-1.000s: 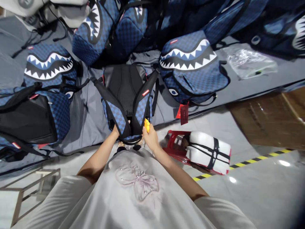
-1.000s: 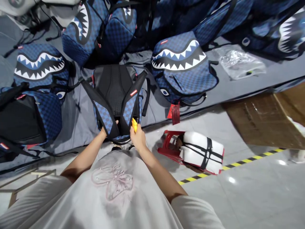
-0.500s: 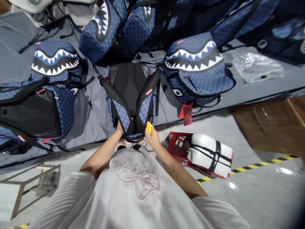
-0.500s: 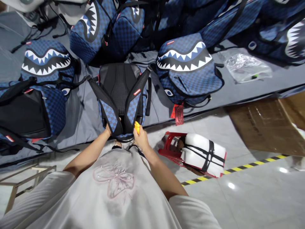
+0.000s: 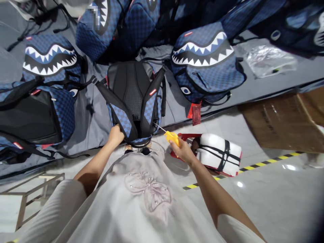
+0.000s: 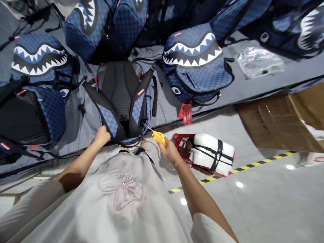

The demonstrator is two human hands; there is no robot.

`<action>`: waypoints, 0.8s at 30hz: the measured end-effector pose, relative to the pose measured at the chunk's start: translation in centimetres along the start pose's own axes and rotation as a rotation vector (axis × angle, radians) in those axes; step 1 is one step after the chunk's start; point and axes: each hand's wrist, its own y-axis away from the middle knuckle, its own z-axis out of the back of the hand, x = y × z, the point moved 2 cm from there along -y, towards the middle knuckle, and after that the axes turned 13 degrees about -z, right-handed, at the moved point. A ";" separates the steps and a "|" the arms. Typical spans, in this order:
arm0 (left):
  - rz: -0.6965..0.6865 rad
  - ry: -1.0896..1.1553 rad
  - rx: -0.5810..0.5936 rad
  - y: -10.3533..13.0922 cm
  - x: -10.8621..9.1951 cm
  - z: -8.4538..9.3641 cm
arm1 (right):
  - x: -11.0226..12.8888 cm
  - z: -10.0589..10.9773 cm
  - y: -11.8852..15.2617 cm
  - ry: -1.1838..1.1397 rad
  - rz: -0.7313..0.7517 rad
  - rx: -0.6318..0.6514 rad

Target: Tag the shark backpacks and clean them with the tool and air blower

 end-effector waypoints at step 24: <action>-0.696 -1.009 0.597 2.8 -2.5 -9.8 | -6.5 -5.1 8.4 -0.011 -0.060 -0.090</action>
